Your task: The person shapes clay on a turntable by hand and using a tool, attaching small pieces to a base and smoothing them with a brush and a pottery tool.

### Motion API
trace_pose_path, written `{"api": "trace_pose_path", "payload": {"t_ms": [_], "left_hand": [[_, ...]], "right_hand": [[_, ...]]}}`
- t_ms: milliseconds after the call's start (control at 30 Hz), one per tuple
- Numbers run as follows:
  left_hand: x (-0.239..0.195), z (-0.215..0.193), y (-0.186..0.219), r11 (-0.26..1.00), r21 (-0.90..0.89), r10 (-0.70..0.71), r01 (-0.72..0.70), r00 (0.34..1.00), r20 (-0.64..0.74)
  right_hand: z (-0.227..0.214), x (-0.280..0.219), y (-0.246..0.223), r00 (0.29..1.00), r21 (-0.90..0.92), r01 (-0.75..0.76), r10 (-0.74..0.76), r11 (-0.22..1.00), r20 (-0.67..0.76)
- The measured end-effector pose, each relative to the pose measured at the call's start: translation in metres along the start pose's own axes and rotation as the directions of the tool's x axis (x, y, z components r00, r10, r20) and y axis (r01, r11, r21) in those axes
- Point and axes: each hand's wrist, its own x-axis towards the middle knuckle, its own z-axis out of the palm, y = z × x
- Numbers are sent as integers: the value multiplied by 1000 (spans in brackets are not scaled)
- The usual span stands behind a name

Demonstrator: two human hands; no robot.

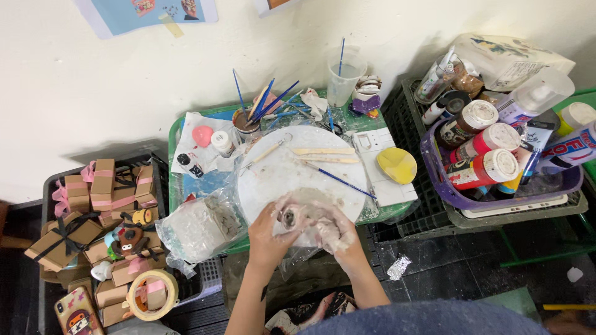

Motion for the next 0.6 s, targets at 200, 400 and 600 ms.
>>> {"api": "trace_pose_path", "payload": {"t_ms": [200, 400, 600], "left_hand": [[-14, 9, 0, 1000, -4, 3, -3, 1000, 10], [-12, 10, -4, 982, 149, 118, -118, 993, 6], [-12, 12, -2, 985, 150, 81, -81, 997, 9]], "right_hand": [[12, -2, -19, 967, -370, 238, -184, 898, 177], [17, -1, -28, 958, -469, 284, -230, 836, 171], [12, 0, -17, 951, -508, 310, -271, 804, 151]]}}
